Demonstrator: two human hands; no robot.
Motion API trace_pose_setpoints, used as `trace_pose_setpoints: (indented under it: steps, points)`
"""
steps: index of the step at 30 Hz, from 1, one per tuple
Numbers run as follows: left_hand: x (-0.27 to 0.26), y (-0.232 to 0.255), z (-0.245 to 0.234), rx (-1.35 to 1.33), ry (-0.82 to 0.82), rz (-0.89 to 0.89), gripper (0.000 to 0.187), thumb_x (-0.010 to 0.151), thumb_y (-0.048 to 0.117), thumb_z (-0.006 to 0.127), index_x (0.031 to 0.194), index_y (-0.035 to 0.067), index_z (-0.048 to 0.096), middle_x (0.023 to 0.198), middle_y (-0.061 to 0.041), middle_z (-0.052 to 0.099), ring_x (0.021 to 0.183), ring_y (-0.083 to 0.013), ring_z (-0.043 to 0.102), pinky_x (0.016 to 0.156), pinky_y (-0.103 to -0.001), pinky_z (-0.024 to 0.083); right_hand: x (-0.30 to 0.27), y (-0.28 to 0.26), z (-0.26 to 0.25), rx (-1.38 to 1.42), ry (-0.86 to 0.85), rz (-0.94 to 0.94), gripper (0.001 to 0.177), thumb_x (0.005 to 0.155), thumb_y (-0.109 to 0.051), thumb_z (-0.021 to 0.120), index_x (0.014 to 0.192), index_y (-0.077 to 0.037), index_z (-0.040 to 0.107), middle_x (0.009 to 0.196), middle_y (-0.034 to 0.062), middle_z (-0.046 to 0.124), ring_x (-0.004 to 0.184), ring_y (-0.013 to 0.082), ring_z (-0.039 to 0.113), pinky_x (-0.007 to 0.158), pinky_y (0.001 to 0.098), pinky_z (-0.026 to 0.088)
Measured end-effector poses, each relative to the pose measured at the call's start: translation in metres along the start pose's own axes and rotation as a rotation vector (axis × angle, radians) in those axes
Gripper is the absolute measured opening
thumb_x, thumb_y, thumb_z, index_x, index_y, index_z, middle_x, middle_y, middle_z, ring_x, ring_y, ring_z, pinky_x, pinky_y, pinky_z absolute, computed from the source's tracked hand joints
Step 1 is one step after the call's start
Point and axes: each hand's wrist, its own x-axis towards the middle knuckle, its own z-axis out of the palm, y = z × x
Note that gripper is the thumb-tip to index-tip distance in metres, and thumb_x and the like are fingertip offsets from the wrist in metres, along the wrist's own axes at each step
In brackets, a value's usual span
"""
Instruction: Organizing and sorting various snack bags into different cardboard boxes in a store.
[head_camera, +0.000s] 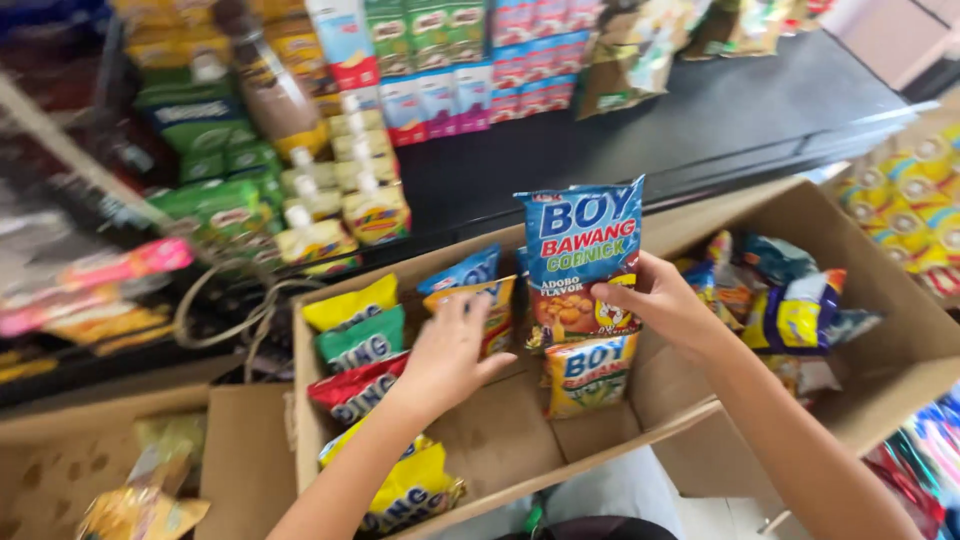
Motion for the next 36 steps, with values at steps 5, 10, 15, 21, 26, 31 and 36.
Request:
trace_pose_setpoints:
  steps: [5,10,15,21,26,31,36]
  points:
    - [0.033,-0.042,0.042,0.366,-0.113,-0.147,0.085,0.067,0.034,0.089,0.135,0.004,0.047,0.119,-0.017,0.055,0.115,-0.0348,0.053,0.087,-0.047,0.051,-0.013,0.023,-0.026,0.015,0.079,0.012,0.042,0.087,-0.014,0.078,0.125,-0.002,0.067,0.118,0.0051,0.075,0.107,0.0119,0.068,0.095,0.032,0.055]
    - [0.038,-0.054,0.051,0.337,-0.189,-0.117,0.069,0.062,0.028,0.091,0.118,0.006,0.056,0.12,-0.016,0.056,0.117,-0.0353,0.054,0.091,-0.048,0.052,-0.011,0.026,-0.028,0.11,0.084,0.056,0.045,0.084,-0.017,0.08,0.124,-0.003,0.067,0.117,0.0044,0.076,0.106,0.0125,0.069,0.095,0.033,0.055]
    - [0.024,-0.053,0.042,0.116,-0.119,-0.152,0.05,0.069,0.02,0.084,0.113,0.016,0.062,0.114,-0.013,0.068,0.099,-0.038,0.068,0.079,-0.048,0.057,0.009,0.032,-0.028,0.149,0.103,0.121,0.046,0.085,-0.02,0.078,0.127,-0.004,0.067,0.121,0.0053,0.075,0.11,0.013,0.067,0.098,0.0329,0.052]
    - [0.043,-0.006,-0.08,0.027,-0.016,-0.325,0.053,0.073,0.034,0.085,0.12,0.022,0.065,0.104,-0.006,0.074,0.093,-0.0328,0.071,0.076,-0.044,0.057,0.052,0.017,-0.037,0.29,0.042,0.162,0.048,0.086,-0.019,0.073,0.132,-0.006,0.063,0.127,0.0053,0.072,0.116,0.0142,0.066,0.101,0.0344,0.051]
    - [0.06,0.004,-0.166,0.066,0.204,-0.296,0.056,0.069,0.034,0.084,0.121,0.024,0.066,0.107,-0.003,0.076,0.092,-0.0268,0.074,0.072,-0.04,0.058,0.135,-0.015,-0.046,0.235,0.0,-0.067,0.047,0.087,-0.015,0.074,0.131,-0.005,0.063,0.128,0.0047,0.071,0.118,0.0143,0.065,0.104,0.0339,0.049]
    - [0.075,-0.012,-0.193,0.204,0.412,-0.251,0.051,0.074,0.036,0.081,0.118,0.019,0.064,0.107,-0.001,0.069,0.095,-0.027,0.073,0.07,-0.039,0.057,0.263,-0.012,-0.039,-0.05,0.108,-0.208,0.042,0.086,-0.019,0.083,0.124,-0.006,0.07,0.12,0.0019,0.065,0.112,0.0141,0.063,0.1,0.0326,0.05]
    - [0.116,-0.035,-0.175,0.165,0.141,-0.365,0.055,0.074,0.038,0.082,0.123,0.024,0.064,0.111,-0.002,0.062,0.087,-0.0308,0.071,0.068,-0.042,0.057,0.363,0.035,0.007,-0.065,-0.017,-0.137,0.043,0.085,-0.02,0.083,0.124,-0.005,0.071,0.112,0.0044,0.069,0.101,0.0156,0.065,0.087,0.0345,0.053]
